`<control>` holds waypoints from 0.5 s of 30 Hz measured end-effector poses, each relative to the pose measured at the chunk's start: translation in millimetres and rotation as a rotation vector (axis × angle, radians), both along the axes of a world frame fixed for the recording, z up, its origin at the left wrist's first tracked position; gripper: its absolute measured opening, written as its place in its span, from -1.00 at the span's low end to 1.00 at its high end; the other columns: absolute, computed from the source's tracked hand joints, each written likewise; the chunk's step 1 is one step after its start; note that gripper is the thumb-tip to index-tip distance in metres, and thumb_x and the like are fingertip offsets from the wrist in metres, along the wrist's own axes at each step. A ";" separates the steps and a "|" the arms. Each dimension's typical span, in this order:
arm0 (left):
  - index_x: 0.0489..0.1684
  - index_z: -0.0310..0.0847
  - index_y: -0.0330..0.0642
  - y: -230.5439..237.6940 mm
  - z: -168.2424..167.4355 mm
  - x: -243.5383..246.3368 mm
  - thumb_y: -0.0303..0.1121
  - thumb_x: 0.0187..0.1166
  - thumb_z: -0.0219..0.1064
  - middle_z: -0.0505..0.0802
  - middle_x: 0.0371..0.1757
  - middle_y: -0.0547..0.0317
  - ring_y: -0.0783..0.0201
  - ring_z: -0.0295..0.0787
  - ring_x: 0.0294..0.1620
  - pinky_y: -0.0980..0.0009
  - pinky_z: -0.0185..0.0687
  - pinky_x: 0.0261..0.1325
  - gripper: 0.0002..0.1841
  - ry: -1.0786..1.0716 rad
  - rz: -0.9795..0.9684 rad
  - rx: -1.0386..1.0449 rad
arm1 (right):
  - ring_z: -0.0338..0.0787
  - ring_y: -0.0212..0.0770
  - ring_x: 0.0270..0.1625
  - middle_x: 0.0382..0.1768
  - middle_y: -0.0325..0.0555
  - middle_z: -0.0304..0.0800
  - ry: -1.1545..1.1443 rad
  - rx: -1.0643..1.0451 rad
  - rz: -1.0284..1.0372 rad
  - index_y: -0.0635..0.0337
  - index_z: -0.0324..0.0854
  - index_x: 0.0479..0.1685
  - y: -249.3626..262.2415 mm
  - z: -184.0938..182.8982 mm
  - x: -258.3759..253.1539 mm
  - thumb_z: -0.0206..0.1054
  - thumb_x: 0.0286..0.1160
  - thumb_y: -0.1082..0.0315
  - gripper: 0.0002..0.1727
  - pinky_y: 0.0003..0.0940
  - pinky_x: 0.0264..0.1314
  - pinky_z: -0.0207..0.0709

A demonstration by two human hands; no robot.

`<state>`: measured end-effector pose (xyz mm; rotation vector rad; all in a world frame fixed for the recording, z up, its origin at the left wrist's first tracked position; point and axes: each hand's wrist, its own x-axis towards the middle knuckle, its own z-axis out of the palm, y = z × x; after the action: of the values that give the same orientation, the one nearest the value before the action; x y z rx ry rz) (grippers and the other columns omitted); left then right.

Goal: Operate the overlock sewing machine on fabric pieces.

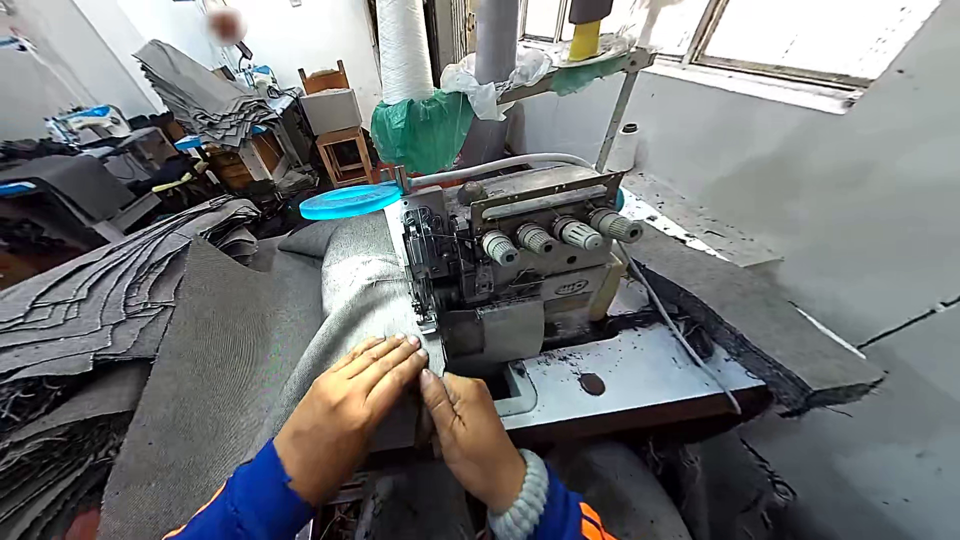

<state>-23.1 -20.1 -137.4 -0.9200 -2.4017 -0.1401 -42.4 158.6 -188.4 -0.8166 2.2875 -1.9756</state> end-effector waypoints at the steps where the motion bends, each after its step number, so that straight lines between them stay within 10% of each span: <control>1: 0.26 0.75 -0.21 0.6 -2.0 -1.1 -0.66 0.58 0.08 0.89 0.26 0.03 0.11 0.82 0.37 0.22 0.65 0.53 -0.59 0.003 0.006 0.014 | 0.67 -0.30 -0.63 -0.67 -0.15 0.66 0.016 0.029 0.084 0.30 0.62 -0.54 0.1 -1.1 4.9 -0.08 0.82 0.24 -0.46 -0.31 -0.52 0.59; 5: 0.31 0.71 -0.23 -8.4 -27.9 11.9 -0.61 0.57 0.08 0.84 0.35 -0.04 -0.01 0.74 0.46 0.11 0.62 0.54 -0.58 0.049 0.172 0.121 | 0.80 -0.27 -0.51 -0.57 -0.09 0.78 0.265 0.045 0.061 0.30 0.71 -0.51 0.4 -30.8 22.7 -0.04 0.82 0.26 -0.47 -0.32 -0.39 0.72; 10: 0.85 0.12 -0.28 -60.1 -82.3 0.1 -0.45 0.47 0.25 0.36 0.69 -0.59 -0.76 0.21 0.63 -0.76 0.04 0.41 -0.21 -0.201 0.846 0.296 | 0.92 -0.04 -0.02 -0.21 -0.09 0.94 0.667 0.542 -0.404 0.13 0.85 -0.25 34.7 -75.4 -11.2 0.06 0.73 0.10 -0.54 -0.04 0.16 0.74; 15: 0.65 0.37 -0.40 -83.8 -64.1 -100.0 -0.47 0.45 0.45 0.56 0.58 -0.42 -0.39 0.45 0.60 -0.34 0.27 0.63 -0.32 -0.606 0.745 0.246 | 0.91 0.28 -0.24 -0.46 0.19 0.86 0.339 1.019 -0.332 0.27 0.80 -0.49 31.1 -55.4 -14.5 0.10 0.55 -0.33 -0.22 0.29 -0.21 0.69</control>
<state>-123.1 -103.9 -201.5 0.2023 -3.0107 -0.4628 -56.9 189.7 -243.8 -0.6809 3.2098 -0.4661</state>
